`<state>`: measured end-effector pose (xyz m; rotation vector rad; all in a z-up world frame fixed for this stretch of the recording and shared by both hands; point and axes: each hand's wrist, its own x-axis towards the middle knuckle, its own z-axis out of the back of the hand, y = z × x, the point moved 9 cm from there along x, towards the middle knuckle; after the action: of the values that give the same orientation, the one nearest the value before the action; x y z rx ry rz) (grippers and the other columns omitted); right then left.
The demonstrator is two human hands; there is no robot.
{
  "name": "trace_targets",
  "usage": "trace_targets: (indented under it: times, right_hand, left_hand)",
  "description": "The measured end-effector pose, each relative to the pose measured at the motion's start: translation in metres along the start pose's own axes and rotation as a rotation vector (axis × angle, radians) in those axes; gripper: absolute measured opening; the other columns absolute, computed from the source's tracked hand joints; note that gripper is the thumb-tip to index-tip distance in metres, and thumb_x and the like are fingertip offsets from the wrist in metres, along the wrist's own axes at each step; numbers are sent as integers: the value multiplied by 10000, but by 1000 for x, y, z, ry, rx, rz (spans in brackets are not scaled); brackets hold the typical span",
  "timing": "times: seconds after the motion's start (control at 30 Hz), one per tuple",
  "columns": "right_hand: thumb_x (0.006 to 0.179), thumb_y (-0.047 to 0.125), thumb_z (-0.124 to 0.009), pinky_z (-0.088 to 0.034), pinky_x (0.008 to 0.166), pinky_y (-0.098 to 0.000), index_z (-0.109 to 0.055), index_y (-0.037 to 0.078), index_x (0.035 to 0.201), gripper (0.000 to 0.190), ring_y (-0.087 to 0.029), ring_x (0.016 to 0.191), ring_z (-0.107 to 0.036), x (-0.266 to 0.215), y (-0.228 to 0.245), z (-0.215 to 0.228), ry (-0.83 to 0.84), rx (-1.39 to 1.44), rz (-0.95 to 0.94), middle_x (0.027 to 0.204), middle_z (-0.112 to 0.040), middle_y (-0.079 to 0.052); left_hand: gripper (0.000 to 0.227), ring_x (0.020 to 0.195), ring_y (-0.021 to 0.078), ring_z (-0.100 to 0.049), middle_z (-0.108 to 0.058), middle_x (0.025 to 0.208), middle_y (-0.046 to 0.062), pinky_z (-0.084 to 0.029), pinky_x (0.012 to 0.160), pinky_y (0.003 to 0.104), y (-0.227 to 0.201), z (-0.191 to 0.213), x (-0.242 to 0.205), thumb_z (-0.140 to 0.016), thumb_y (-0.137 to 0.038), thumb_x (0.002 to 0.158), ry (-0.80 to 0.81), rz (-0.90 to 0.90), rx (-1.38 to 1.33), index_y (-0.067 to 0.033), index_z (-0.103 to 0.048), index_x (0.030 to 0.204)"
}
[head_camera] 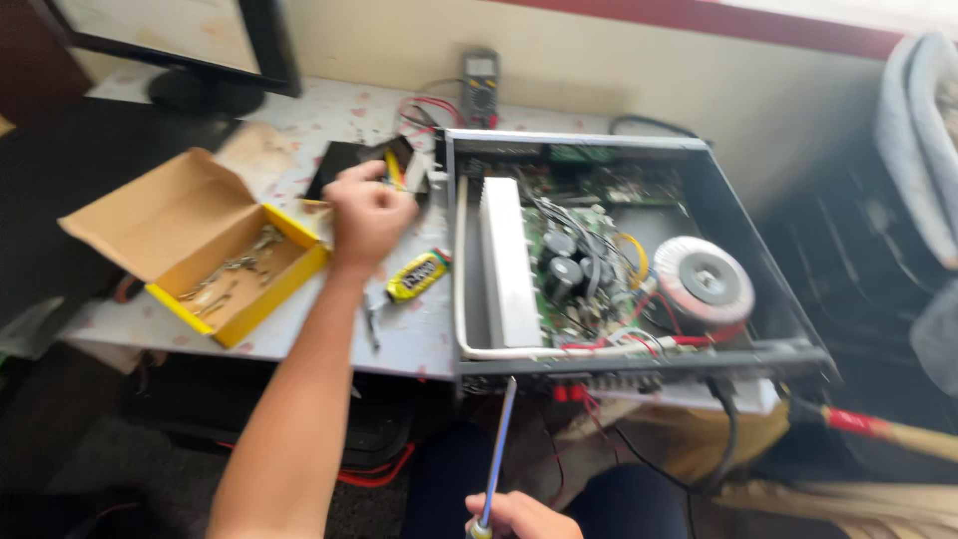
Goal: The person unscrews wires from the back of an amplifier using a screwdriver, handles loose wires, and then reconnects wires to the terminals.
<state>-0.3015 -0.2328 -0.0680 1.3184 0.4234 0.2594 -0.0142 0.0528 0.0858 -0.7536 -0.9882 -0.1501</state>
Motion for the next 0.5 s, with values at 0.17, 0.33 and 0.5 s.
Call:
trace_targets:
  times: [0.17,0.33,0.5]
  right_hand:
    - [840,245,-832,-602,615,-209,-747,135,1229,413,-72,684,-689,-14,68,31,-197,-79,229,892,-704,9]
    - [871,153,-741,-546,609,-256,-689,59,1174,322,-126,667,-618,-40,123,38,-259,-227,463,846,-651,-38]
    - [906,148,-680,-500,611,-303,-641,85,984,108,-174,659,-591,-77,109,47,-302,-341,436,841,-638,-43]
  left_hand:
    - [218,1277,189,-644,-707,1280,157,-445,1152,341,-125,122,-83,-631,-212,958,72,479,-556,-98,-638,773]
    - [86,1260,251,-661,-673,1386,147,-517,1022,385,-226,72,-225,-719,-83,794,610,500,-843,-143,-716,734]
    - [156,1085,216,-701,-738,1219,172,-530,916,359,-256,43,-293,-705,-179,891,583,815,-1135,-88,-665,771]
